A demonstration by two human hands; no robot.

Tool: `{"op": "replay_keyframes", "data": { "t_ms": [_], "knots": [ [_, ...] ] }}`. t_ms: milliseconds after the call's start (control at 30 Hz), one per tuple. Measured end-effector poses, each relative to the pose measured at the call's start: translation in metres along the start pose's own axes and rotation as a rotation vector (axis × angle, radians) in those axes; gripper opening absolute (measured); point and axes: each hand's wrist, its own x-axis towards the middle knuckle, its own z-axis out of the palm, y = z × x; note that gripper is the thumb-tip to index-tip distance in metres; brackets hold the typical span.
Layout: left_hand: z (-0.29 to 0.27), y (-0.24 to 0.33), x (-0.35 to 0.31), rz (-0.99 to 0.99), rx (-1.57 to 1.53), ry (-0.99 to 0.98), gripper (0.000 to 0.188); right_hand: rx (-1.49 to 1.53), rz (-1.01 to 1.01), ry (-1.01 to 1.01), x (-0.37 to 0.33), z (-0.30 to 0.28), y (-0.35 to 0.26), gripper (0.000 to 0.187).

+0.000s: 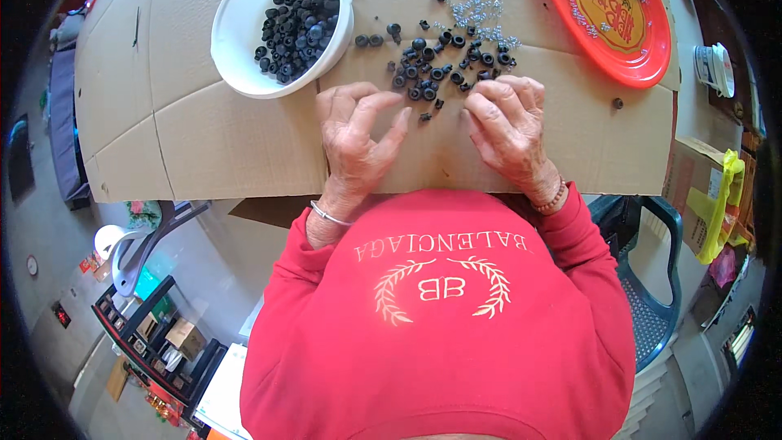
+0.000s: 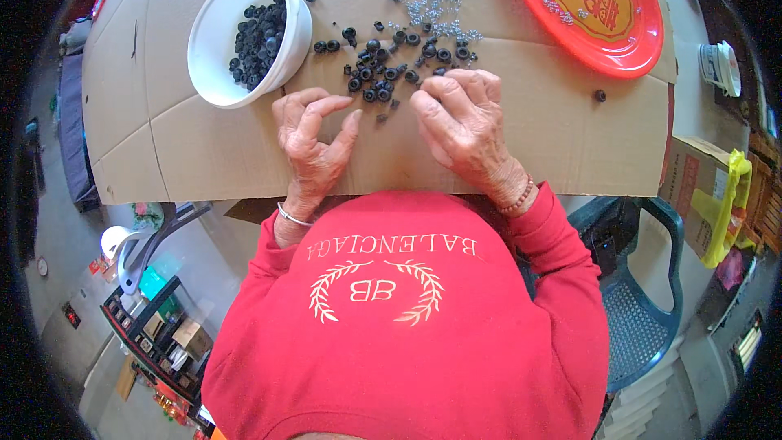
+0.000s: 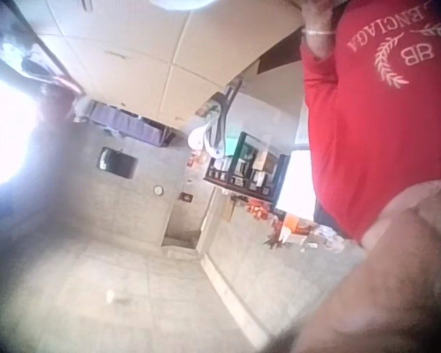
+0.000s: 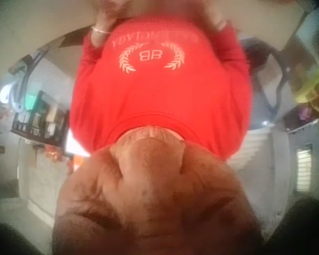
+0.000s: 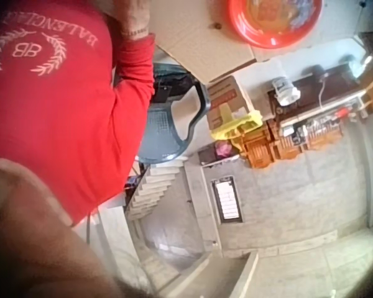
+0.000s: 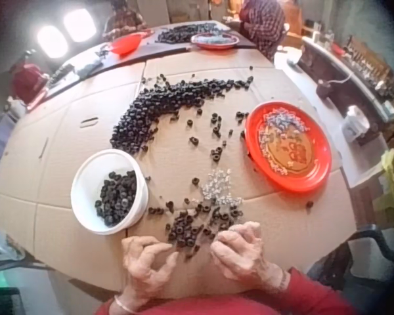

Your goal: Inspecting and sorting small black and silver plastic components on a cardboard-covered table.

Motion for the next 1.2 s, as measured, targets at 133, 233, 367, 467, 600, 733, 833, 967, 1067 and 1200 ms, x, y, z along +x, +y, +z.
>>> {"op": "replay_keyframes", "data": {
  "t_ms": [133, 233, 367, 467, 600, 733, 833, 967, 1067, 1200],
  "knots": [
    [0.004, 0.009, 0.008, 0.076, 0.003, -0.046, 0.025, 0.115, 0.056, 0.015, -0.006, -0.007, 0.0, 0.027],
    [0.013, 0.01, 0.012, 0.08, 0.015, -0.069, 0.022, 0.125, 0.104, 0.023, -0.013, -0.01, 0.003, 0.025],
    [0.021, 0.01, 0.015, 0.07, 0.045, -0.088, 0.022, 0.119, 0.162, 0.065, -0.024, -0.009, 0.007, 0.024],
    [0.023, 0.01, 0.015, 0.065, 0.062, -0.115, 0.023, 0.135, 0.21, 0.122, -0.031, -0.005, 0.011, 0.024],
    [0.021, 0.013, 0.018, 0.103, 0.0, -0.075, 0.022, 0.202, 0.231, 0.13, -0.033, -0.005, 0.013, 0.02],
    [0.011, 0.032, 0.016, -0.401, -0.57, -0.14, 0.018, 0.255, 0.243, 0.17, -0.034, -0.004, 0.015, 0.019],
    [0.003, 0.027, 0.016, -0.74, -1.198, -0.244, 0.02, 0.279, 0.256, 0.19, -0.035, -0.004, 0.015, 0.019],
    [0.009, 0.017, 0.006, -0.815, -1.566, -0.304, 0.026, 0.293, 0.258, 0.196, -0.034, -0.004, 0.015, 0.02],
    [0.012, 0.013, 0.0, -0.906, -1.776, -0.343, 0.025, 0.326, 0.314, 0.167, -0.035, -0.005, 0.014, 0.019],
    [0.014, 0.008, -0.007, -0.937, -1.943, -0.377, 0.024, 0.328, 0.296, 0.175, -0.034, -0.008, 0.013, 0.02]
  ]
}}
